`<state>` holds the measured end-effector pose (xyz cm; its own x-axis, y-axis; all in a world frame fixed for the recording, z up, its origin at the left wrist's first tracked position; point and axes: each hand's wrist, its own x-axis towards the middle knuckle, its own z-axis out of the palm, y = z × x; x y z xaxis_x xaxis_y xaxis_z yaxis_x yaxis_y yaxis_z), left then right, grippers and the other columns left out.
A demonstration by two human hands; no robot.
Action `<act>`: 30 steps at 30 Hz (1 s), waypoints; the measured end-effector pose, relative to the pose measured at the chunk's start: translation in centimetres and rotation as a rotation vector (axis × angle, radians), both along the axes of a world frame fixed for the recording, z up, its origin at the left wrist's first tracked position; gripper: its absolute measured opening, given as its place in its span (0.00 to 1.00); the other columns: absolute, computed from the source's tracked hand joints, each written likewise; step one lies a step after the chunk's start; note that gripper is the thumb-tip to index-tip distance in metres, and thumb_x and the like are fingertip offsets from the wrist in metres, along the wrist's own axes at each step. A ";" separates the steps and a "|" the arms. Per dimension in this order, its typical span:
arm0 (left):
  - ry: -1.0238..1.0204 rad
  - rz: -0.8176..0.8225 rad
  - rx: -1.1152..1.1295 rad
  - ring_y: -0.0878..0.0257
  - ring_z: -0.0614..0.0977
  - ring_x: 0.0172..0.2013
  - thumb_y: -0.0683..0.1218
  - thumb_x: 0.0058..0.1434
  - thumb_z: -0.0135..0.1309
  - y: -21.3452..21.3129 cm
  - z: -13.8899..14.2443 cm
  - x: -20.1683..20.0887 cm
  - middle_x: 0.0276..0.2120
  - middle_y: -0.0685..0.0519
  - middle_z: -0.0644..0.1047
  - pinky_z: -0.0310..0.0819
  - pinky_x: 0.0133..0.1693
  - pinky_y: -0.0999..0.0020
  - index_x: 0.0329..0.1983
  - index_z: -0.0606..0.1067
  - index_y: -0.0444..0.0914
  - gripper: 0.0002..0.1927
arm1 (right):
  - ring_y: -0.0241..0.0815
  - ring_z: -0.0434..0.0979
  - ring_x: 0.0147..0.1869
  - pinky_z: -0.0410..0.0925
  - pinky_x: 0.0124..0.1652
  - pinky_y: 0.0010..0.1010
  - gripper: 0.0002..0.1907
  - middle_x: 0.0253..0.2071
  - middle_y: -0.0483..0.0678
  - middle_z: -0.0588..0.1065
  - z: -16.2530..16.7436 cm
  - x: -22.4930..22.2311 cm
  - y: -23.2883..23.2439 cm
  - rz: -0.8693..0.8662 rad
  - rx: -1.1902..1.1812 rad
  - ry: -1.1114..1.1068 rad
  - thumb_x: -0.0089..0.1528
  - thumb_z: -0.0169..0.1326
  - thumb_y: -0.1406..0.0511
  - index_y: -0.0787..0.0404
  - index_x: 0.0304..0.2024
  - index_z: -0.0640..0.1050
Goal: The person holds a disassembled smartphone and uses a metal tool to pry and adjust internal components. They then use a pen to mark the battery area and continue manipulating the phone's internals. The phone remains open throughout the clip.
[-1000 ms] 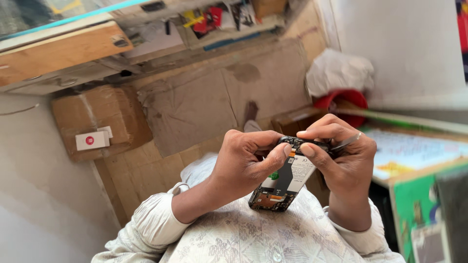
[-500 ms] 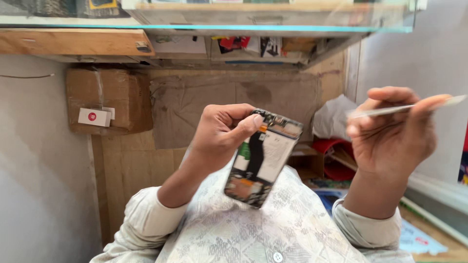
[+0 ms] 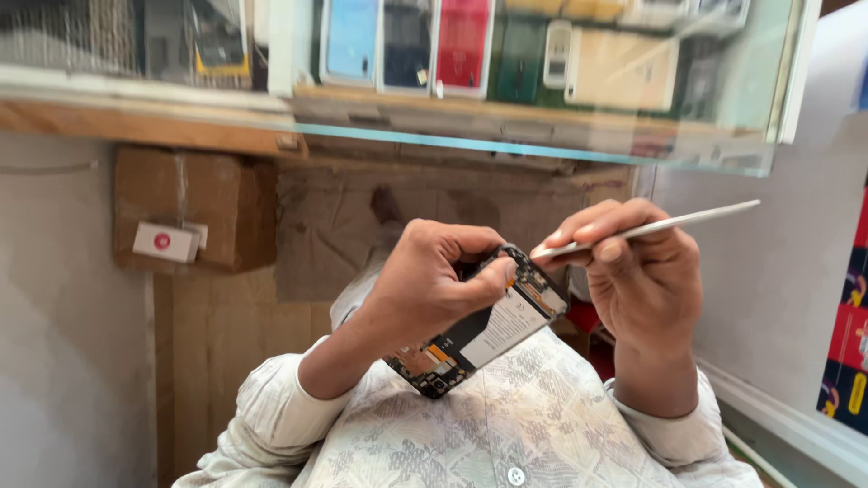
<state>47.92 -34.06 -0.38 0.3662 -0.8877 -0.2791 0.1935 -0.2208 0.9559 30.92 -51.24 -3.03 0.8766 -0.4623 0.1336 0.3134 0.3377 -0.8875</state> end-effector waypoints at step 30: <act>-0.095 -0.067 -0.060 0.73 0.68 0.18 0.46 0.61 0.56 -4.1 2.3 22.4 0.16 0.56 0.73 0.63 0.21 0.71 0.32 0.81 0.34 0.10 | 0.47 0.83 0.46 0.78 0.49 0.33 0.10 0.41 0.60 0.78 4.4 22.2 -4.2 -0.001 -0.342 0.223 0.72 0.56 0.72 0.78 0.46 0.76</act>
